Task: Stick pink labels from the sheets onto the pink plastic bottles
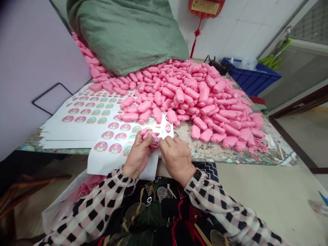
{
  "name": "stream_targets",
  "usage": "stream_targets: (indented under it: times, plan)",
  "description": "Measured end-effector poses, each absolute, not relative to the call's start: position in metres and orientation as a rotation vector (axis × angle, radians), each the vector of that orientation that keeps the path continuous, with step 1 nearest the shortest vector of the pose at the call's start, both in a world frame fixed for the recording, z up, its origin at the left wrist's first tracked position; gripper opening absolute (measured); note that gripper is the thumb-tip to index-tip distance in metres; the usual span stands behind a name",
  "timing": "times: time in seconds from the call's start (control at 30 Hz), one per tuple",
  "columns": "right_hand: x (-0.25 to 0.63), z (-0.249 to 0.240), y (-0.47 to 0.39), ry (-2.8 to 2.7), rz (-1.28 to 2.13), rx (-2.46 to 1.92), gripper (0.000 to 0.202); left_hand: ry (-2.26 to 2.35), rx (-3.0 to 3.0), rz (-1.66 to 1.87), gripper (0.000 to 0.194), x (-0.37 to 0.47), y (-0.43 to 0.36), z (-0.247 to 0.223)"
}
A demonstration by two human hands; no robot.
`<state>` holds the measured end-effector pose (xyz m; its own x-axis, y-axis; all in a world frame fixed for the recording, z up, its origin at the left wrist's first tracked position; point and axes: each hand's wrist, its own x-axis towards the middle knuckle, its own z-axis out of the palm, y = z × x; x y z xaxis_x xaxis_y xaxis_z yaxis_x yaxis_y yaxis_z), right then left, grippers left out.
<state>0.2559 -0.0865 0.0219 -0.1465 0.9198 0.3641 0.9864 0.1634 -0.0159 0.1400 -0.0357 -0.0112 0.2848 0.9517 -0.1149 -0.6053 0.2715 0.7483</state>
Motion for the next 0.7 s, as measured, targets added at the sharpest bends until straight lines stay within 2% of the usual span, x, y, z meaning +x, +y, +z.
stream_targets:
  times: [0.3,0.53,0.7]
  plan:
    - [0.264,0.026,-0.089,-1.976,-0.277,-1.929,0.02,0.689,0.631,1.305,0.015,0.136,-0.029,-0.006]
    - [0.264,0.01,-0.078,-1.431,0.576,-1.661,0.027,0.543,0.45,1.189,0.021,0.131,-0.029,0.0]
    - [0.252,0.0,-0.076,-1.281,0.708,-1.545,0.019,0.494,0.405,1.142,0.018,0.137,-0.036,-0.002]
